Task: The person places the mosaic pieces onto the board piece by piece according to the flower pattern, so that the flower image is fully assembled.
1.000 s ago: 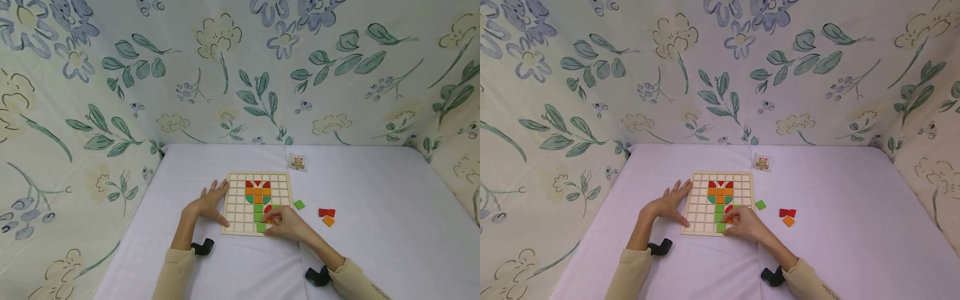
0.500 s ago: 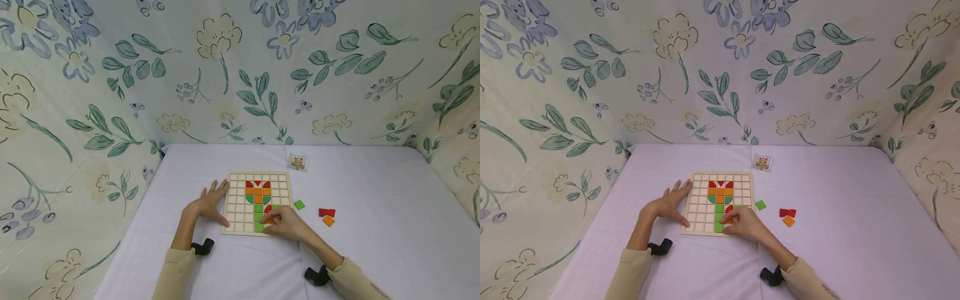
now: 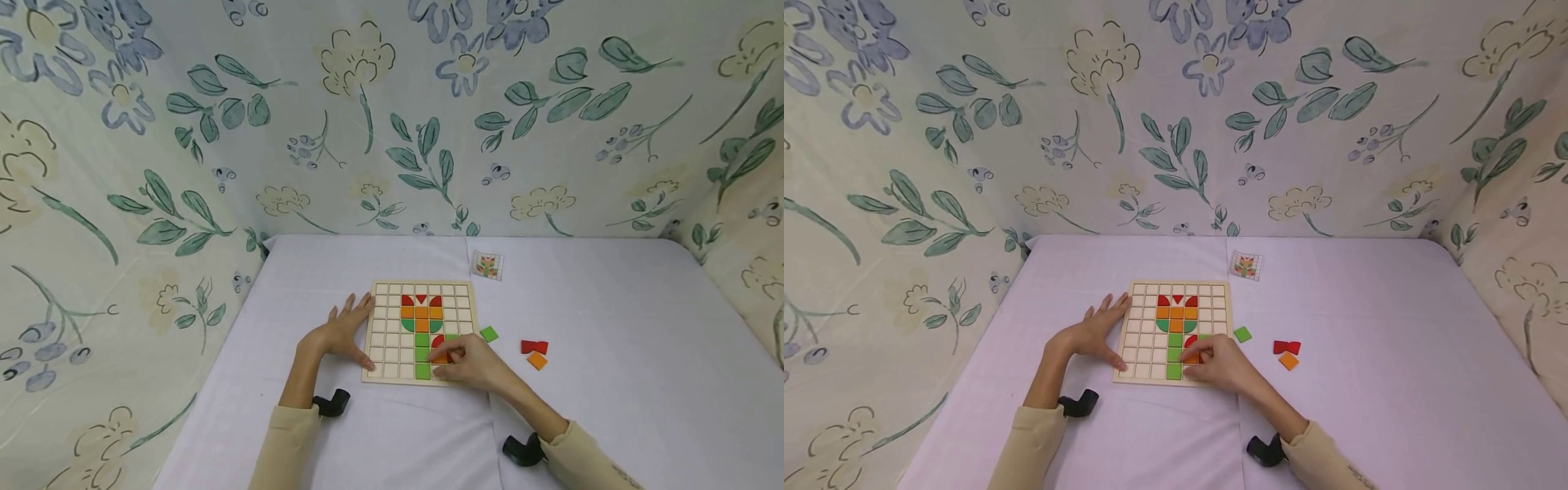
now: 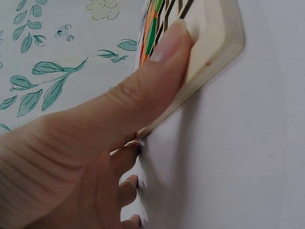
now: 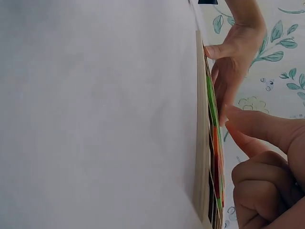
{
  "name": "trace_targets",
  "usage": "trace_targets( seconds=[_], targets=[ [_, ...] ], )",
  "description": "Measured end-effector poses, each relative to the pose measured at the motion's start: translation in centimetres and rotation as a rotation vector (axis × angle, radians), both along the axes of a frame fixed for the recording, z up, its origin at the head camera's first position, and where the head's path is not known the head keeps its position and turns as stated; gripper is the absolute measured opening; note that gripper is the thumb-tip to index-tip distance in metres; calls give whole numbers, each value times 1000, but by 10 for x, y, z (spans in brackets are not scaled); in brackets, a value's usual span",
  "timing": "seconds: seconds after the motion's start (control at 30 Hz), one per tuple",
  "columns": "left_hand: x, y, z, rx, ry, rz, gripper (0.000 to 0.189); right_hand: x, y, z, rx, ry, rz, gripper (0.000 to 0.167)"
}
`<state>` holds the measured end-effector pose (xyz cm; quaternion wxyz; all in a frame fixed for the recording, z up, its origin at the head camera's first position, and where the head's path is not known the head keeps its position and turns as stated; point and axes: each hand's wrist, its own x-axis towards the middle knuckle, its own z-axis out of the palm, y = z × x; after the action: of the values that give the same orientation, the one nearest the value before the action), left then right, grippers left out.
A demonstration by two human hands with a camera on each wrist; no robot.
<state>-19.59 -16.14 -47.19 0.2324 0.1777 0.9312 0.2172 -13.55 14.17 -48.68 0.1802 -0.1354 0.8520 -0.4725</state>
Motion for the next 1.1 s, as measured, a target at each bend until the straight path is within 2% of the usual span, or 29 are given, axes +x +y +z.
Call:
trace_targets(
  seconds=[0.27, 0.6, 0.77, 0.93, 1.1],
  targets=[
    [0, 0, 0, 2, 1, 3, 141, -1, 43, 7, 47, 31, -94, 24],
    [-1, 0, -1, 3, -4, -2, 140, 4, 105, 13, 115, 53, -295, 37],
    [0, -1, -1, 6, -8, -1, 140, 10, 128, 12, 161, 18, -390, 41],
    [0, -1, -1, 11, -11, 7, 140, 15, 143, 6, 204, -19, -422, 39],
    [1, 0, 1, 4, -11, 5, 140, 15, 150, 3, 212, 12, -428, 40]
  ],
)
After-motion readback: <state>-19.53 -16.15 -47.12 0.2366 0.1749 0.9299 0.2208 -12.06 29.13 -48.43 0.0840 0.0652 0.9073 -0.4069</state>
